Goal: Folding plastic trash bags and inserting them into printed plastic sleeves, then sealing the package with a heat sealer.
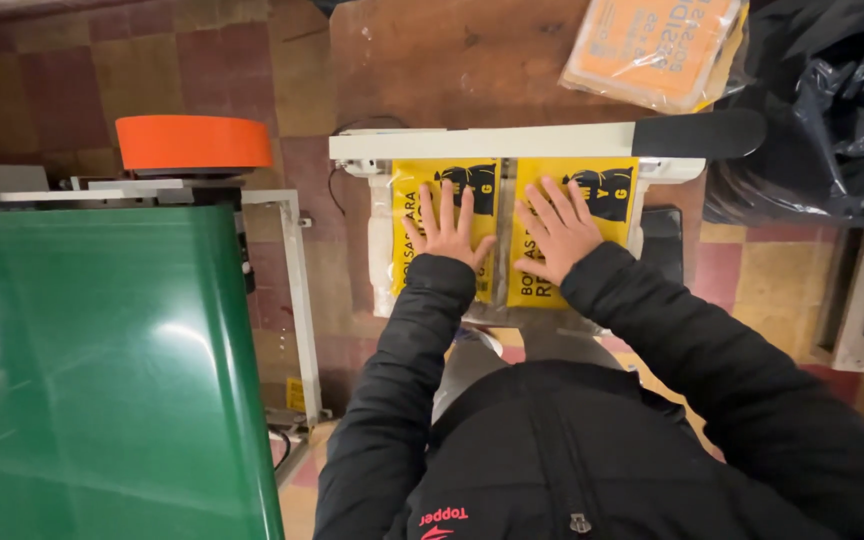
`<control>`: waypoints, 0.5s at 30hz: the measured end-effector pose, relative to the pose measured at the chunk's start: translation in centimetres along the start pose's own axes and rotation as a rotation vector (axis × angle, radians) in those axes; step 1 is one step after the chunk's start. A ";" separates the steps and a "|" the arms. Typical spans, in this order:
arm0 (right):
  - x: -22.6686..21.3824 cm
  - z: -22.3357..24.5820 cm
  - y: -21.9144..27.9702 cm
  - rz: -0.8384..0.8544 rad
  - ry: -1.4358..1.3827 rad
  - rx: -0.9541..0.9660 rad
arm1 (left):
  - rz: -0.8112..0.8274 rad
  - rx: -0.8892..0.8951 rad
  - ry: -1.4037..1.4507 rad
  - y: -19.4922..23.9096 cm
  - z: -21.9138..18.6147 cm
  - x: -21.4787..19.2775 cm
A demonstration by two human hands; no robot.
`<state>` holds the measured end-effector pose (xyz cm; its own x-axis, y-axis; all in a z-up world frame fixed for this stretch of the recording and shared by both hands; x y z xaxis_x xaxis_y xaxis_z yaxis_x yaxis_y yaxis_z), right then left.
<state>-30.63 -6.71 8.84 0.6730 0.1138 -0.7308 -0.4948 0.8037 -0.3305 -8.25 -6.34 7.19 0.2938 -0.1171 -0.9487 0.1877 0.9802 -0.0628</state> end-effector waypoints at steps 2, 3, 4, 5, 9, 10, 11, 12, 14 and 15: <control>-3.7 0.8 -1.4 -0.101 -0.098 -0.075 | -0.008 0.005 0.020 -1.7 -0.5 -0.9; -6.5 0.9 -2.9 -0.102 -0.090 -0.085 | -0.019 -0.001 0.022 -2.3 -2.1 -1.7; -9.4 1.0 -4.2 -0.235 0.016 -0.112 | 0.006 0.108 0.071 -2.9 -3.9 -2.3; -11.8 2.1 -4.2 -0.346 0.101 -0.121 | 0.068 0.218 0.126 -1.2 -6.0 -2.9; -13.8 -2.3 -7.5 -0.279 0.246 -0.034 | -0.049 0.321 0.126 -1.9 -10.3 -1.1; -12.4 -5.0 -8.1 -0.186 0.265 0.157 | -0.081 0.340 0.112 -3.1 -10.5 -0.7; -10.5 -7.5 -8.0 -0.073 0.266 0.353 | -0.091 0.356 0.102 -3.1 -10.9 -0.2; -9.6 -8.7 -8.0 -0.070 0.278 0.352 | -0.099 0.354 0.112 -3.9 -10.8 -0.6; -6.7 -10.7 -6.9 0.099 0.219 0.467 | -0.032 0.374 0.113 -3.1 -10.6 -1.2; -5.6 -11.9 -6.4 0.112 0.220 0.461 | -0.027 0.363 0.120 -3.1 -10.6 -1.2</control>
<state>-37.81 -19.41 7.93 0.4739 0.1278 -0.8713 -0.2300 0.9730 0.0176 -19.11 -7.59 5.27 0.1763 -0.1010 -0.9791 0.5198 0.8543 0.0055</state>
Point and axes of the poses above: each hand's wrist, its own y-axis away from the middle knuckle, its own x-axis out of the palm, z = x × y, the point moved 2 cm from there along -y, towards the middle knuckle, and after that the axes turned 15 degrees about -y, right-handed, at the moved point
